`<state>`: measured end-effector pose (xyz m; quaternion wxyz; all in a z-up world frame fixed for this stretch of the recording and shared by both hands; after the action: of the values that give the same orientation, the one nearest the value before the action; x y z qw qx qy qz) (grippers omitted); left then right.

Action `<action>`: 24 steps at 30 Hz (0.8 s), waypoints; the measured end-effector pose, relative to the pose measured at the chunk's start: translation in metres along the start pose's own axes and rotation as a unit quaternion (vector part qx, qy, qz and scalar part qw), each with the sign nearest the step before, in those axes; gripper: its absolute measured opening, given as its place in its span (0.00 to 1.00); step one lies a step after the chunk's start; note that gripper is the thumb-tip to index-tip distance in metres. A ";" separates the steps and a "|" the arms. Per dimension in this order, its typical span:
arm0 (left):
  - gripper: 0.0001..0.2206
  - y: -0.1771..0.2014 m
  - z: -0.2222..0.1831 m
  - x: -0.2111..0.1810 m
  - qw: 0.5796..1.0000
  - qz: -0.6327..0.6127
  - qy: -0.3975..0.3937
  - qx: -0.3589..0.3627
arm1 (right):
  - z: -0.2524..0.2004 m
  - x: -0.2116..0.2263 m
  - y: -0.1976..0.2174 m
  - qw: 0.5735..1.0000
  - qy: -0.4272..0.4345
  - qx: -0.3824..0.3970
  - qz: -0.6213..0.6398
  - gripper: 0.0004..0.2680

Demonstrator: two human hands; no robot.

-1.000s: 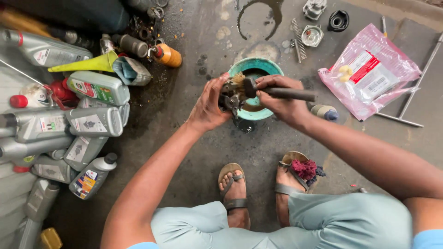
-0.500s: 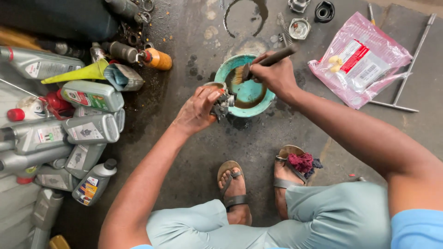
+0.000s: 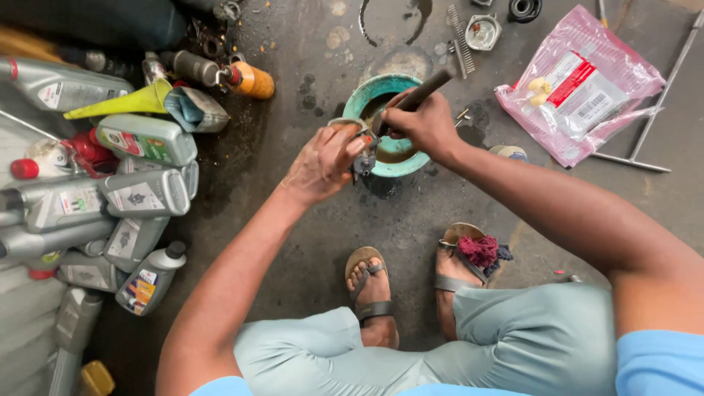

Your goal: Cleaning a motorcycle carburetor with a brush and fluid.

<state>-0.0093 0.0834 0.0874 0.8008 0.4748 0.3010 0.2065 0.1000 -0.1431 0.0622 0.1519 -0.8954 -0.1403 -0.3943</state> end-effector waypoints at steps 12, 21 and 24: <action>0.23 0.023 -0.022 0.010 0.960 0.201 -0.196 0.007 | -0.006 0.030 0.015 0.992 0.078 0.064 -0.069 0.13; 0.25 0.020 0.003 -0.005 0.925 0.289 -0.245 0.006 | -0.028 0.015 -0.010 0.965 -0.016 0.254 0.065 0.21; 0.31 0.011 0.011 -0.010 0.978 0.204 0.001 -0.037 | -0.024 0.012 -0.004 0.969 0.057 0.218 0.097 0.21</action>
<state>-0.0093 0.0751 0.1039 0.7586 0.4964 0.1904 0.3766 0.0905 -0.1472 0.0872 0.3887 -0.8261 -0.1263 -0.3880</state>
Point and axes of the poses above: each hand's wrist, its own z-axis towards the middle knuckle, its own y-axis out of the back of the hand, x = y × z, the point moved 1 cm from there along z, towards the middle knuckle, and after that the axes turned 14 degrees about -y, right-handed, at the moved point
